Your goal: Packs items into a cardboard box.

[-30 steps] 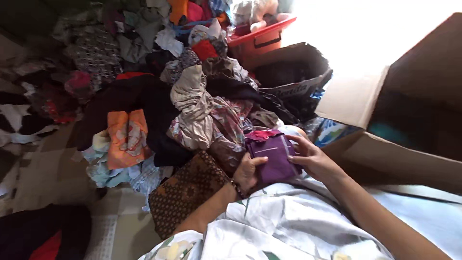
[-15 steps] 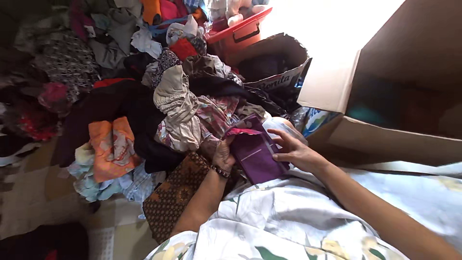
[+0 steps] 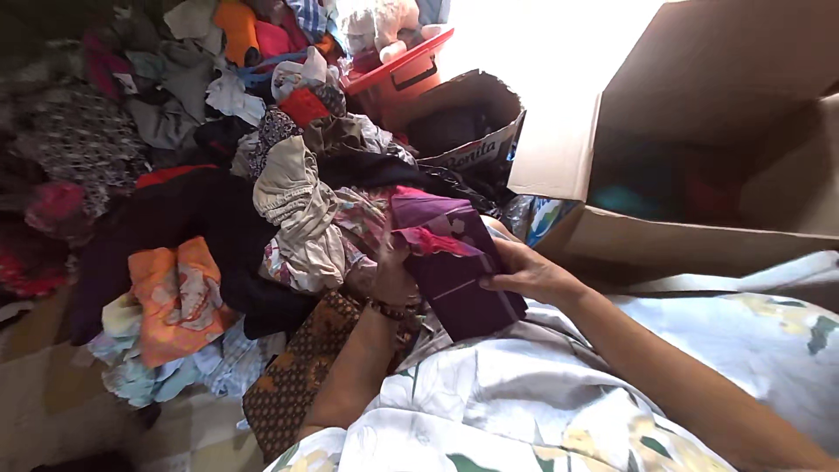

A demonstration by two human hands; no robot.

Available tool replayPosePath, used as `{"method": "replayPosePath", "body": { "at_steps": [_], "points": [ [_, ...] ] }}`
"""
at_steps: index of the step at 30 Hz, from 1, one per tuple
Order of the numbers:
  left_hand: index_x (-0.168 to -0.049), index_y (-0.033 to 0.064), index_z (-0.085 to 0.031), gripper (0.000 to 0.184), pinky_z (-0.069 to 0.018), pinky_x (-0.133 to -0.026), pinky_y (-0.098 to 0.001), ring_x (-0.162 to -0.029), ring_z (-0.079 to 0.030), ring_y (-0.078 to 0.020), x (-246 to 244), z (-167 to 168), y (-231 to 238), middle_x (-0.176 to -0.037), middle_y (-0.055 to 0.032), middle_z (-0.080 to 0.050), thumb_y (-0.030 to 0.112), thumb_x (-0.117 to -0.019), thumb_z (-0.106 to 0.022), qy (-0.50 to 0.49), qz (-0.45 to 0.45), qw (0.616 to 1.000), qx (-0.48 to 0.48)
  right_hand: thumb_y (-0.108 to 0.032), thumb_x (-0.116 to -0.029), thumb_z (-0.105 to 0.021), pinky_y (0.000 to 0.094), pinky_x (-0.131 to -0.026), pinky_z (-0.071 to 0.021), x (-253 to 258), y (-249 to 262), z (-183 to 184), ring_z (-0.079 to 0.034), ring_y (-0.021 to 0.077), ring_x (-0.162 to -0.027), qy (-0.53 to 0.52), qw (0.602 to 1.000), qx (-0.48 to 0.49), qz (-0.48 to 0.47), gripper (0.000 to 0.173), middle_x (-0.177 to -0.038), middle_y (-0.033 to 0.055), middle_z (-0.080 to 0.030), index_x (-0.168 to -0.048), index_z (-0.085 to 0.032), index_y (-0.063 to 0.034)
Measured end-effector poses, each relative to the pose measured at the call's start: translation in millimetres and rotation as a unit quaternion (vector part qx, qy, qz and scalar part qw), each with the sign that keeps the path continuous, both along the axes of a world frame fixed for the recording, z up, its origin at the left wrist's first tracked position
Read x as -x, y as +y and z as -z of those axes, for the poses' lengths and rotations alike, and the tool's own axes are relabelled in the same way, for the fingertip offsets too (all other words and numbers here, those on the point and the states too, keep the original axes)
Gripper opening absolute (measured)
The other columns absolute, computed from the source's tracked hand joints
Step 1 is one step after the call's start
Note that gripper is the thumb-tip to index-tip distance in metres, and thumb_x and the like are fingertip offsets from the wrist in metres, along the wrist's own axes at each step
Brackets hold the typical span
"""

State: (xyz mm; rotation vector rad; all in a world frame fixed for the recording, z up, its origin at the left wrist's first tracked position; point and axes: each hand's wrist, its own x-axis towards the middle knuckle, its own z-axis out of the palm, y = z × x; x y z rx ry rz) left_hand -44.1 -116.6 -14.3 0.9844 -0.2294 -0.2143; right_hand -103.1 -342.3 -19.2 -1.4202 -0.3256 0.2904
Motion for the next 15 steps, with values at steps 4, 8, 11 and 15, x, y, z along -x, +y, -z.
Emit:
{"method": "replayPosePath", "body": {
  "at_steps": [4,8,11,15],
  "points": [
    [-0.144,0.0166,-0.043,0.055,-0.0594,-0.085,-0.0267,-0.097,-0.068,-0.0049,-25.0,-13.6,2.9,-0.118,0.0039,-0.068,0.007,-0.0939,-0.064,-0.063,0.013,0.99,-0.124,0.001,-0.085,-0.068,0.0246,-0.092,-0.0582,1.6,-1.0,-4.1,-0.069,0.0032,-0.101,0.031,0.999,-0.022,-0.019,0.048,-0.111,-0.0034,-0.072,-0.131,-0.055,-0.0033],
    [-0.143,0.0167,-0.047,0.046,-0.0597,-0.076,-0.0262,-0.084,-0.07,-0.0061,-32.3,-29.8,-3.8,-0.108,0.0003,-0.071,0.009,-0.0994,-0.062,-0.017,-0.019,0.967,-0.255,-0.001,-0.0824,-0.071,0.0265,-0.09,-0.0591,1.3,-0.7,-5.7,-0.07,0.0051,-0.098,0.057,0.998,-0.029,0.001,0.044,-0.106,-0.002,-0.073,-0.125,-0.06,-0.0039],
    [-0.135,0.0162,-0.053,0.032,-0.0583,-0.067,-0.0247,-0.072,-0.067,-0.0049,-32.8,-37.0,-17.6,-0.094,0.0013,-0.07,0.019,-0.1033,-0.06,0.015,-0.034,0.959,-0.281,-0.005,-0.0846,-0.072,0.0267,-0.09,-0.0584,0.0,2.0,-9.7,-0.069,0.0053,-0.096,0.049,0.997,-0.039,0.035,0.035,-0.103,-0.0019,-0.073,-0.118,-0.064,-0.0046],
    [-0.123,0.0126,-0.056,0.019,-0.0552,-0.062,-0.0209,-0.067,-0.064,-0.0025,-30.7,-46.0,-33.6,-0.086,0.0029,-0.067,0.021,-0.1069,-0.053,0.022,-0.025,0.959,-0.282,-0.016,-0.0929,-0.067,0.0257,-0.088,-0.0567,-2.1,4.7,-16.8,-0.067,0.0028,-0.093,0.036,0.991,-0.019,0.125,0.021,-0.098,-0.0039,-0.071,-0.113,-0.067,-0.0087]
  ]
}}
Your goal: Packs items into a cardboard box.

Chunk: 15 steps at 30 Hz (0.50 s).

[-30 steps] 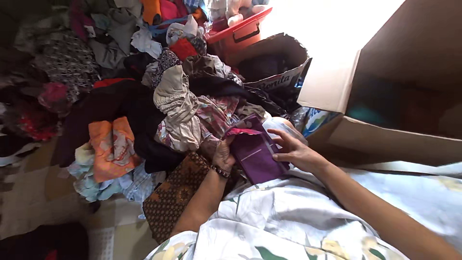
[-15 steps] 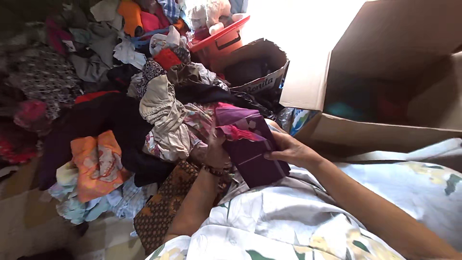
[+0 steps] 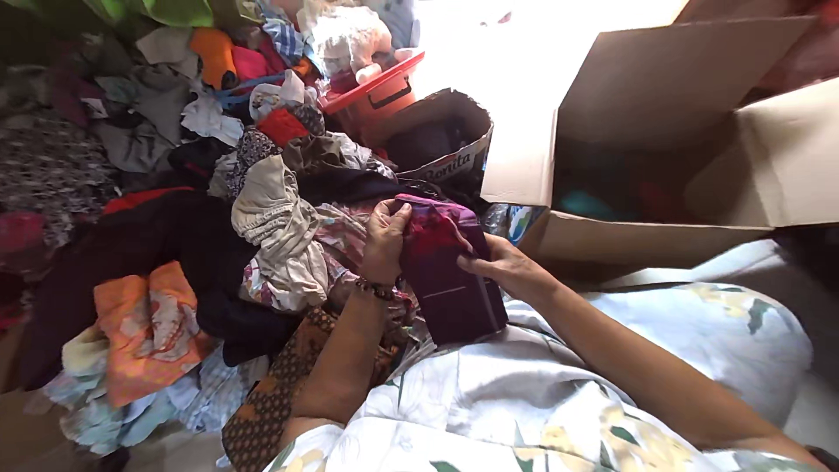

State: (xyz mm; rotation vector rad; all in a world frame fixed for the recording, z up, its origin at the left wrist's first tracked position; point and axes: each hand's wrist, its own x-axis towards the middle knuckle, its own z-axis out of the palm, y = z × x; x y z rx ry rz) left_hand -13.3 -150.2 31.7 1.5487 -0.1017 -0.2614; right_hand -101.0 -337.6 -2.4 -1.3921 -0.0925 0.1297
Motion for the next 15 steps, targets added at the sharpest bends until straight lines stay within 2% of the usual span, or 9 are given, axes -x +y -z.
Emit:
{"method": "replayPosePath", "body": {
  "at_steps": [3,6,8,9,11,12,13,14,15],
  "points": [
    [-0.126,0.008,-0.054,0.023,-0.053,-0.062,-0.0217,-0.067,-0.061,-0.0032,-1.1,-6.5,-6.1,-0.086,0.0005,-0.064,0.018,-0.1043,-0.056,0.023,0.005,0.999,-0.029,-0.012,-0.0948,-0.065,0.0267,-0.089,-0.056,1.0,-1.9,-0.8,-0.066,0.004,-0.095,-0.01,0.999,-0.003,0.051,0.015,-0.099,-0.0024,-0.071,-0.108,-0.073,-0.008],
    [-0.147,0.0123,-0.039,0.052,-0.0551,-0.066,-0.0254,-0.073,-0.064,-0.0062,-4.5,-7.8,-6.5,-0.099,-0.004,-0.069,0.011,-0.0997,-0.061,0.04,0.057,0.997,-0.016,-0.007,-0.0941,-0.064,0.0244,-0.087,-0.0567,2.8,-4.5,-6.8,-0.067,0.0024,-0.091,-0.042,0.997,-0.026,0.064,0.012,-0.097,-0.0041,-0.072,-0.103,-0.073,-0.0079],
    [-0.154,0.0234,-0.033,0.067,-0.0567,-0.073,-0.0289,-0.086,-0.068,-0.0101,-9.1,-7.7,-5.1,-0.119,-0.0064,-0.069,0.004,-0.0965,-0.06,0.013,0.121,0.992,-0.012,-0.005,-0.0941,-0.064,0.0222,-0.083,-0.0566,4.5,-6.5,-13.3,-0.067,-0.0001,-0.087,-0.06,0.995,-0.019,0.074,0.011,-0.09,-0.0065,-0.072,-0.099,-0.072,-0.0092],
    [-0.153,0.0227,-0.04,0.065,-0.0554,-0.077,-0.0311,-0.095,-0.066,-0.0126,-10.6,-8.1,-4.1,-0.13,-0.0077,-0.063,0.001,-0.0949,-0.057,-0.006,0.155,0.988,-0.014,-0.004,-0.0941,-0.063,0.0212,-0.082,-0.0564,5.5,-7.7,-16.5,-0.066,-0.001,-0.086,-0.069,0.994,-0.016,0.078,0.012,-0.089,-0.0075,-0.073,-0.098,-0.074,-0.0096],
    [-0.133,0.0119,-0.063,0.043,-0.0552,-0.085,-0.0292,-0.103,-0.065,-0.0096,-11.9,-10.4,-3.6,-0.133,-0.0033,-0.063,-0.002,-0.0942,-0.05,-0.022,0.206,0.978,-0.002,-0.001,-0.0934,-0.063,0.0197,-0.082,-0.0564,7.0,-10.3,-21.3,-0.066,-0.0023,-0.085,-0.092,0.992,-0.011,0.087,0.016,-0.089,-0.0087,-0.073,-0.098,-0.075,-0.0106],
    [-0.119,0.0083,-0.07,0.036,-0.056,-0.083,-0.0269,-0.099,-0.067,-0.0071,-11.8,-11.5,-3.8,-0.123,-0.0013,-0.069,0.0,-0.0933,-0.047,-0.012,0.219,0.975,0.019,0.0,-0.0931,-0.063,0.0196,-0.082,-0.0563,7.3,-11.8,-23.1,-0.066,-0.0024,-0.085,-0.104,0.99,-0.008,0.093,0.017,-0.09,-0.0088,-0.073,-0.098,-0.076,-0.0108],
    [-0.105,0.0079,-0.074,0.032,-0.0572,-0.072,-0.0224,-0.082,-0.068,-0.0034,-11.1,-11.4,-5.4,-0.1,0.0013,-0.073,0.003,-0.0947,-0.044,0.011,0.224,0.973,0.058,0.0,-0.0931,-0.063,0.0201,-0.082,-0.0568,7.7,-13.2,-25.3,-0.067,-0.0019,-0.085,-0.111,0.988,-0.006,0.103,0.018,-0.091,-0.0083,-0.074,-0.099,-0.076,-0.0109],
    [-0.098,0.009,-0.075,0.033,-0.057,-0.066,-0.0209,-0.073,-0.067,-0.0027,-10.2,-10.5,-6.7,-0.087,0.0019,-0.074,0.011,-0.0974,-0.042,0.04,0.236,0.965,0.109,0.0,-0.0935,-0.063,0.0215,-0.081,-0.0578,8.3,-14.6,-28.1,-0.068,-0.0006,-0.085,-0.11,0.987,-0.005,0.117,0.019,-0.091,-0.0072,-0.074,-0.1,-0.076,-0.0107],
    [-0.095,0.0112,-0.075,0.039,-0.0572,-0.067,-0.0214,-0.073,-0.068,-0.0034,-8.3,-9.0,-8.0,-0.082,0.0021,-0.073,0.021,-0.1017,-0.037,0.069,0.243,0.956,0.151,0.0,-0.0936,-0.063,0.0228,-0.08,-0.0589,8.9,-15.8,-31.5,-0.068,0.0007,-0.084,-0.104,0.985,-0.003,0.137,0.019,-0.091,-0.0061,-0.075,-0.101,-0.076,-0.0104]
  ]
}}
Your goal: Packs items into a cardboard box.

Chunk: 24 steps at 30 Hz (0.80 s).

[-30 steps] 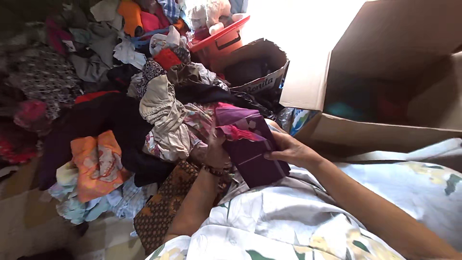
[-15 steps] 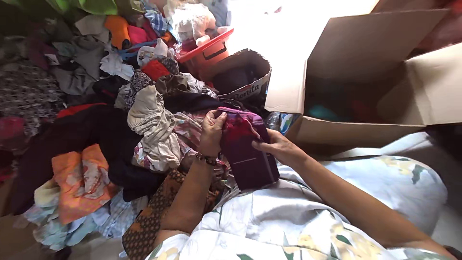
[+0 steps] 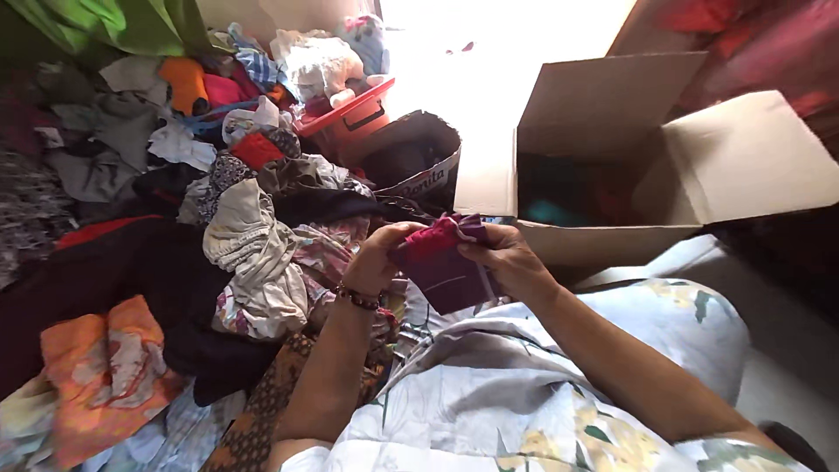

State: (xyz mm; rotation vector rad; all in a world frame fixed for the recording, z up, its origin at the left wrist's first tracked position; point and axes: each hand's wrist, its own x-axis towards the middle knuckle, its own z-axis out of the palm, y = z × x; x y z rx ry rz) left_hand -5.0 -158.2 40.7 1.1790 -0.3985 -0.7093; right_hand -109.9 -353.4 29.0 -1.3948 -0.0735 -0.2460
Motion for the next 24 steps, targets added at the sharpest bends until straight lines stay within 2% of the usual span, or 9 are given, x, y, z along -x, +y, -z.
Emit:
{"method": "replayPosePath", "body": {
  "at_steps": [2,4,6,9,12,14,16,19,24],
  "points": [
    [-0.096,0.0172,-0.075,0.051,-0.0597,-0.074,-0.0253,-0.079,-0.071,-0.006,5.7,6.8,-3.8,-0.085,0.0022,-0.075,0.053,-0.1034,-0.039,0.052,-0.004,0.997,0.051,0.0,-0.0944,-0.063,0.0238,-0.078,-0.0596,0.3,-2.6,-6.1,-0.069,0.0022,-0.083,0.014,0.999,-0.004,0.048,0.018,-0.09,-0.0051,-0.074,-0.104,-0.075,-0.0107],
    [-0.104,0.021,-0.074,0.051,-0.061,-0.08,-0.0292,-0.088,-0.073,-0.0091,11.5,17.6,-9.4,-0.094,0.0019,-0.077,0.068,-0.0875,-0.063,0.061,0.005,0.995,0.081,-0.001,-0.0954,-0.063,0.0243,-0.075,-0.0597,-1.5,-7.0,-10.6,-0.069,0.0033,-0.081,0.012,0.996,-0.011,0.092,0.018,-0.09,-0.0038,-0.074,-0.106,-0.074,-0.0103],
    [-0.116,0.015,-0.066,0.032,-0.0611,-0.085,-0.0314,-0.093,-0.073,-0.0114,17.0,26.3,-20.7,-0.101,-0.0008,-0.076,0.038,-0.0942,-0.07,0.015,0.024,0.995,0.091,0.0,-0.0955,-0.064,0.0236,-0.073,-0.0598,-3.5,-12.1,-14.2,-0.069,0.0038,-0.08,0.007,0.99,0.003,0.14,0.017,-0.09,-0.0025,-0.074,-0.106,-0.074,-0.0086],
    [-0.121,0.0038,-0.057,0.02,-0.0618,-0.084,-0.0334,-0.089,-0.073,-0.0134,31.7,21.4,-43.8,-0.098,-0.005,-0.073,0.0,-0.1025,-0.049,-0.005,-0.044,0.999,0.03,-0.006,-0.0892,-0.075,0.0238,-0.075,-0.0573,-4.5,-19.2,-9.9,-0.065,0.0063,-0.088,0.003,0.956,0.138,0.258,0.009,-0.098,0.0014,-0.068,-0.098,-0.075,-0.0068],
    [-0.126,0.0041,-0.054,0.024,-0.0631,-0.081,-0.0334,-0.087,-0.074,-0.0137,41.4,14.8,-55.4,-0.097,-0.0054,-0.074,0.003,-0.1064,-0.041,-0.001,-0.084,0.996,0.015,-0.026,-0.0839,-0.082,0.038,-0.09,-0.0526,0.1,-28.7,-1.8,-0.054,0.0236,-0.117,0.02,0.921,0.23,0.314,0.025,-0.131,0.0169,-0.051,-0.098,-0.075,-0.0071],
    [-0.127,0.005,-0.052,0.024,-0.0632,-0.082,-0.0339,-0.088,-0.074,-0.0139,42.8,17.0,-61.2,-0.098,-0.0049,-0.074,0.005,-0.1072,-0.038,0.009,-0.079,0.996,0.042,-0.027,-0.084,-0.081,0.0386,-0.096,-0.0542,6.8,-35.0,0.5,-0.055,0.0208,-0.124,0.02,0.949,0.187,0.252,0.041,-0.141,0.0148,-0.05,-0.116,-0.069,-0.0054],
    [-0.128,0.006,-0.05,0.024,-0.0631,-0.083,-0.0336,-0.089,-0.074,-0.0137,44.1,22.1,-70.0,-0.098,-0.0047,-0.074,0.006,-0.1083,-0.036,0.018,-0.074,0.996,0.054,-0.013,-0.0833,-0.08,0.0298,-0.091,-0.0598,12.2,-36.1,1.2,-0.067,0.0087,-0.108,0.023,0.984,0.078,0.156,0.055,-0.122,0.0033,-0.068,-0.134,-0.058,-0.0065],
    [-0.142,0.0043,-0.038,0.033,-0.0609,-0.09,-0.0341,-0.099,-0.072,-0.0137,46.9,28.7,-81.6,-0.111,-0.007,-0.07,0.01,-0.1094,-0.036,0.008,-0.05,0.998,0.031,0.004,-0.0825,-0.075,0.0256,-0.089,-0.0588,18.5,-40.3,0.7,-0.069,0.0052,-0.099,0.039,0.99,0.053,0.124,0.059,-0.109,0.0012,-0.071,-0.136,-0.051,-0.0038],
    [-0.145,-0.0033,-0.029,0.045,-0.0571,-0.086,-0.0309,-0.099,-0.066,-0.0113,41.2,50.6,-79.6,-0.118,-0.0085,-0.06,0.014,-0.1057,-0.041,-0.097,-0.031,0.992,-0.076,0.0,-0.0892,-0.071,0.028,-0.09,-0.0597,19.5,-101.6,-35.2,-0.068,0.0069,-0.102,0.068,0.968,0.124,0.21,0.06,-0.117,0.0027,-0.068,-0.143,-0.045,-0.0059]
  ]
}}
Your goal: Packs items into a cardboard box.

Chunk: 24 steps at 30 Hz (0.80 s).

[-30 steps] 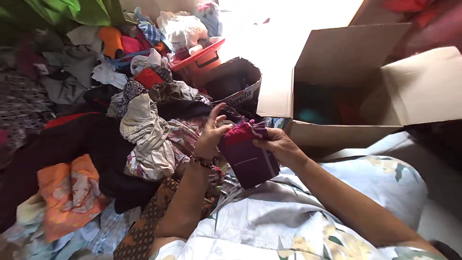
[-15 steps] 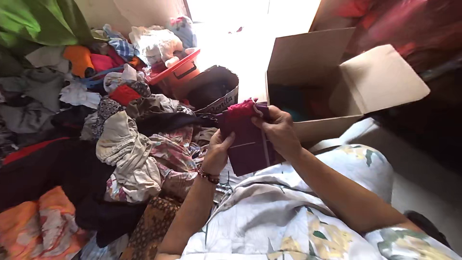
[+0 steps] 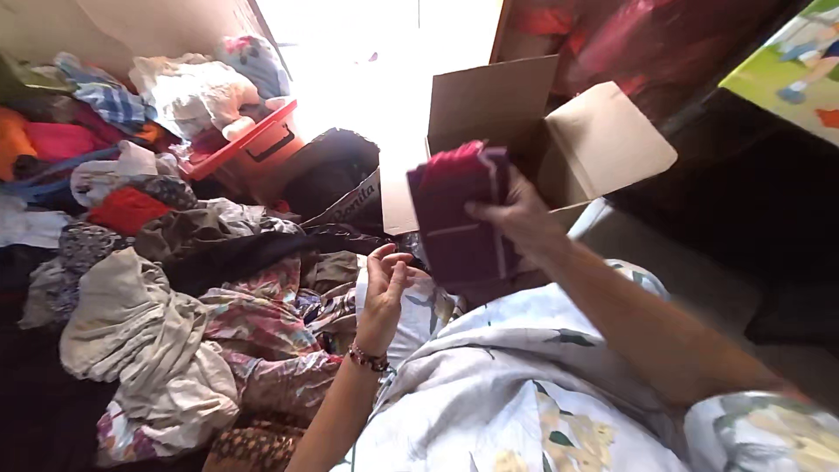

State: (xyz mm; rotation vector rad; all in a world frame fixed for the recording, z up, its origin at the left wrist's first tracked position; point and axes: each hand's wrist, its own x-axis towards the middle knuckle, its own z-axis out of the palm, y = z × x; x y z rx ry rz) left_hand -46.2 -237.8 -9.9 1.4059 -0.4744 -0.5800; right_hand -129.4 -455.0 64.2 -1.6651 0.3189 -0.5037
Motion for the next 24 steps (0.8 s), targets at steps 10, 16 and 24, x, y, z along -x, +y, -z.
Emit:
{"method": "replayPosePath", "body": {
  "at_steps": [10,16,24],
  "points": [
    [-0.113,-0.0078,-0.069,0.037,-0.0551,-0.092,-0.0411,-0.1,-0.069,-0.0305,4.2,90.6,14.4,-0.109,-0.023,-0.07,0.022,-0.0929,-0.061,-0.43,-0.09,0.881,-0.177,0.005,-0.0815,-0.074,0.04,-0.105,-0.051,-39.5,-195.9,-8.4,-0.058,0.0211,-0.128,0.135,0.969,0.142,0.148,0.087,-0.145,0.0177,-0.052,-0.155,-0.028,-0.0044],
    [-0.101,0.0,-0.075,0.032,-0.0531,-0.097,-0.0403,-0.107,-0.069,-0.0318,3.0,89.1,12.1,-0.108,-0.0198,-0.072,0.027,-0.0922,-0.061,-0.466,-0.09,0.857,-0.201,0.004,-0.0805,-0.078,0.063,-0.104,-0.0449,-57.5,-218.5,61.9,-0.054,0.0444,-0.128,0.356,0.908,0.143,0.167,0.084,-0.14,0.0304,-0.053,-0.152,-0.036,-0.0015],
    [-0.096,0.0038,-0.076,0.031,-0.0515,-0.098,-0.0349,-0.106,-0.068,-0.0283,1.9,92.3,13.4,-0.107,-0.0184,-0.072,0.03,-0.0948,-0.059,-0.484,-0.086,0.846,-0.205,0.005,-0.091,-0.066,0.0654,-0.087,-0.0531,-73.7,-174.1,76.9,-0.056,0.0559,-0.121,0.521,0.72,0.433,0.148,0.074,-0.143,0.0369,-0.044,-0.156,-0.03,-0.0012]
  ]
}}
